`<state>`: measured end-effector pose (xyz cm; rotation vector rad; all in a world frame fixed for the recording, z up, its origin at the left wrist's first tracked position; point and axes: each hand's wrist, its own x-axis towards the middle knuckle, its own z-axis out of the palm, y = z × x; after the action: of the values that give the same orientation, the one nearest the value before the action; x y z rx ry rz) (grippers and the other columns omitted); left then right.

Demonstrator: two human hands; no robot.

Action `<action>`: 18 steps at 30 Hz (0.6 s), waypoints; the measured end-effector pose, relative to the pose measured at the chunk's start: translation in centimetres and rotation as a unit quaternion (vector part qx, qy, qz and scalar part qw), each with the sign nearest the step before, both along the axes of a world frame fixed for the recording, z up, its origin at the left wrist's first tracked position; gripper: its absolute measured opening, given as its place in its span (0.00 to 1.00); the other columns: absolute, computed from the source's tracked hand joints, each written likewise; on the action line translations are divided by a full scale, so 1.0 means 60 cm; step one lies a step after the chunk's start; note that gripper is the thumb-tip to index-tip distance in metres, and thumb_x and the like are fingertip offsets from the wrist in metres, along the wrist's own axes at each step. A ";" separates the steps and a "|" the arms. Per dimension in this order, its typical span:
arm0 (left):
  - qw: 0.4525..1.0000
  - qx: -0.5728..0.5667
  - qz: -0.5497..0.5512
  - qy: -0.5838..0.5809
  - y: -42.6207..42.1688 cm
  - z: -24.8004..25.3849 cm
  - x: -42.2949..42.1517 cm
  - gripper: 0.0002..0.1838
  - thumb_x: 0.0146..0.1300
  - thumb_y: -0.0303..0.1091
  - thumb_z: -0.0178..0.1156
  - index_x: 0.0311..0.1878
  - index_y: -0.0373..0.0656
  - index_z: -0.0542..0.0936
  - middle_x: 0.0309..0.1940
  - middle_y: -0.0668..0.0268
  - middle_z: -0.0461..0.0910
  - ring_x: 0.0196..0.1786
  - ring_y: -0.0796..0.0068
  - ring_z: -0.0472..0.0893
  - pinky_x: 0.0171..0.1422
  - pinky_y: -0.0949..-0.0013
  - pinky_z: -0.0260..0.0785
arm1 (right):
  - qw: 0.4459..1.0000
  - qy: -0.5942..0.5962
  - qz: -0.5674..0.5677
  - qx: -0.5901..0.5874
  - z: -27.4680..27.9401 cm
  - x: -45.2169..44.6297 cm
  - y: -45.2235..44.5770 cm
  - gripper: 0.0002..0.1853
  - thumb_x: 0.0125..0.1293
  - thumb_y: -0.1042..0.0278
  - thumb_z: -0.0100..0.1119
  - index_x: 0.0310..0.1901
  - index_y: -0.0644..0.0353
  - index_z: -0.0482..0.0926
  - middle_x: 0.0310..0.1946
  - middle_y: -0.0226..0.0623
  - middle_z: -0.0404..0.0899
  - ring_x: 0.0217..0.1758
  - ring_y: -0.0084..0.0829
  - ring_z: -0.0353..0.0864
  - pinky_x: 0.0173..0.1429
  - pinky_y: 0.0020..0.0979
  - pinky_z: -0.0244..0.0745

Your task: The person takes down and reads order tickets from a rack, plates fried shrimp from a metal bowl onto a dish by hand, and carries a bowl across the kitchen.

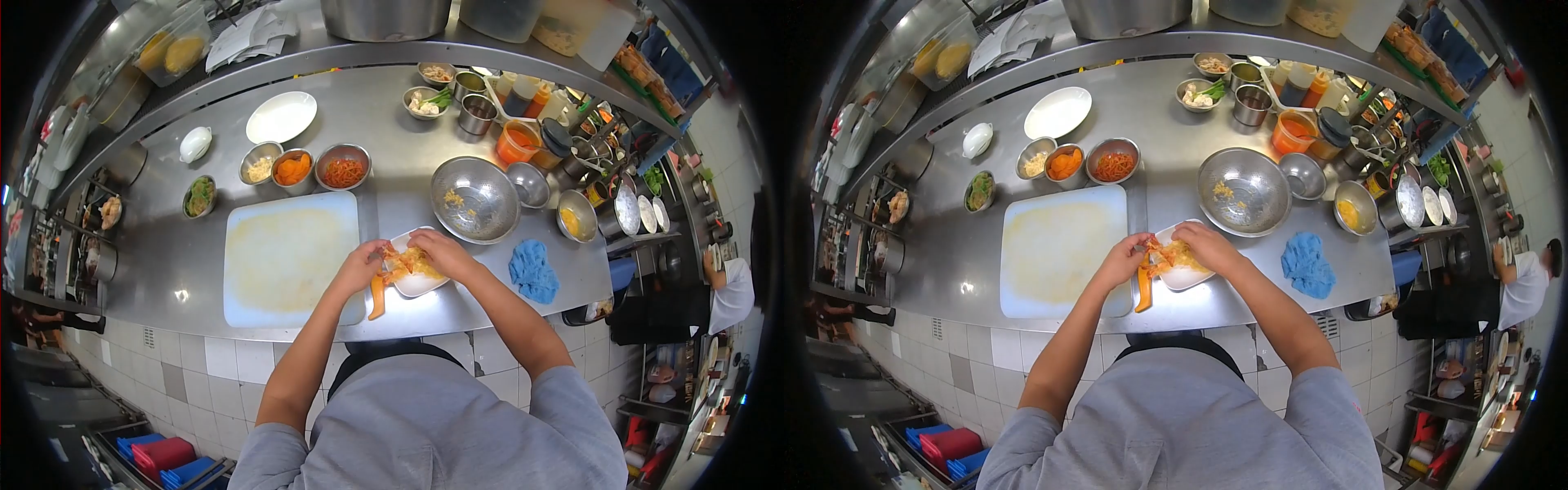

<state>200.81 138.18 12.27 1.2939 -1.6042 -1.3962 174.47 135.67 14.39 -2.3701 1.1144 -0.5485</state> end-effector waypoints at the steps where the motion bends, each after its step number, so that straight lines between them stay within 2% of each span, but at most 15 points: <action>1: 1.000 -0.002 0.001 -0.006 0.001 0.003 0.000 0.26 0.66 0.21 0.55 0.68 0.42 0.77 0.48 0.71 0.81 0.33 0.83 0.73 0.44 0.75 0.73 | 1.000 -0.004 -0.003 0.003 0.001 0.001 0.000 0.23 0.61 0.84 0.57 0.58 0.56 0.80 0.63 0.42 0.78 0.68 0.45 0.76 0.71 0.40 0.74; 4: 0.999 -0.020 0.002 -0.028 0.003 0.009 0.003 0.26 0.66 0.21 0.56 0.68 0.43 0.78 0.49 0.70 0.81 0.33 0.82 0.73 0.44 0.74 0.73 | 1.000 -0.008 -0.003 -0.002 0.005 0.001 0.005 0.24 0.63 0.82 0.56 0.61 0.56 0.80 0.63 0.43 0.78 0.68 0.45 0.76 0.71 0.41 0.73; 8: 0.996 -0.062 0.003 -0.066 0.001 0.014 0.005 0.26 0.65 0.21 0.57 0.68 0.45 0.79 0.49 0.68 0.81 0.33 0.81 0.73 0.44 0.74 0.73 | 1.000 -0.008 -0.013 0.004 0.008 0.004 0.006 0.26 0.61 0.83 0.56 0.62 0.57 0.79 0.64 0.43 0.77 0.68 0.46 0.76 0.72 0.42 0.72; 11: 0.996 -0.059 0.012 -0.064 0.002 0.017 0.009 0.24 0.67 0.22 0.57 0.67 0.44 0.80 0.49 0.67 0.81 0.34 0.81 0.74 0.44 0.73 0.73 | 1.000 -0.005 -0.025 -0.014 0.012 -0.002 0.010 0.26 0.62 0.80 0.59 0.63 0.56 0.78 0.65 0.43 0.76 0.68 0.47 0.76 0.73 0.41 0.72; 12: 0.996 -0.060 0.012 -0.065 0.001 0.016 0.011 0.24 0.67 0.22 0.57 0.67 0.44 0.80 0.49 0.67 0.81 0.34 0.81 0.74 0.44 0.73 0.73 | 0.998 -0.028 -0.040 -0.037 0.014 -0.007 0.017 0.23 0.63 0.77 0.61 0.61 0.57 0.79 0.62 0.43 0.78 0.66 0.47 0.77 0.70 0.41 0.73; 14: 0.989 -0.111 0.075 -0.067 -0.004 0.002 0.019 0.17 0.70 0.26 0.59 0.61 0.42 0.83 0.43 0.67 0.82 0.35 0.80 0.75 0.42 0.72 0.72 | 0.995 -0.052 -0.057 -0.060 0.018 -0.025 0.037 0.21 0.63 0.74 0.63 0.60 0.57 0.80 0.60 0.42 0.79 0.63 0.46 0.79 0.67 0.41 0.74; 16: 0.988 -0.099 0.090 -0.083 -0.002 0.018 0.025 0.14 0.71 0.29 0.60 0.58 0.41 0.85 0.40 0.67 0.83 0.36 0.79 0.76 0.43 0.72 0.72 | 0.991 0.003 -0.130 -0.009 0.020 -0.056 0.071 0.16 0.66 0.67 0.65 0.54 0.59 0.82 0.49 0.43 0.83 0.51 0.46 0.82 0.56 0.42 0.77; 17: 0.986 -0.085 0.107 -0.099 0.000 0.026 0.026 0.12 0.73 0.32 0.61 0.54 0.41 0.86 0.37 0.67 0.83 0.36 0.79 0.76 0.43 0.73 0.72 | 0.991 0.003 -0.130 -0.010 0.007 -0.074 0.088 0.16 0.66 0.67 0.65 0.54 0.59 0.82 0.49 0.43 0.83 0.51 0.46 0.82 0.56 0.42 0.77; 18: 0.986 -0.085 0.108 -0.099 0.001 0.033 0.024 0.12 0.73 0.32 0.61 0.54 0.41 0.86 0.37 0.67 0.83 0.36 0.79 0.76 0.43 0.73 0.72 | 0.981 0.008 -0.195 0.019 -0.007 -0.089 0.104 0.14 0.68 0.65 0.65 0.52 0.59 0.82 0.43 0.43 0.82 0.46 0.46 0.82 0.51 0.42 0.77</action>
<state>202.24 138.23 14.22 1.4901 -1.6158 -1.0038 169.15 141.90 13.98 -2.1328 1.5960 -0.6317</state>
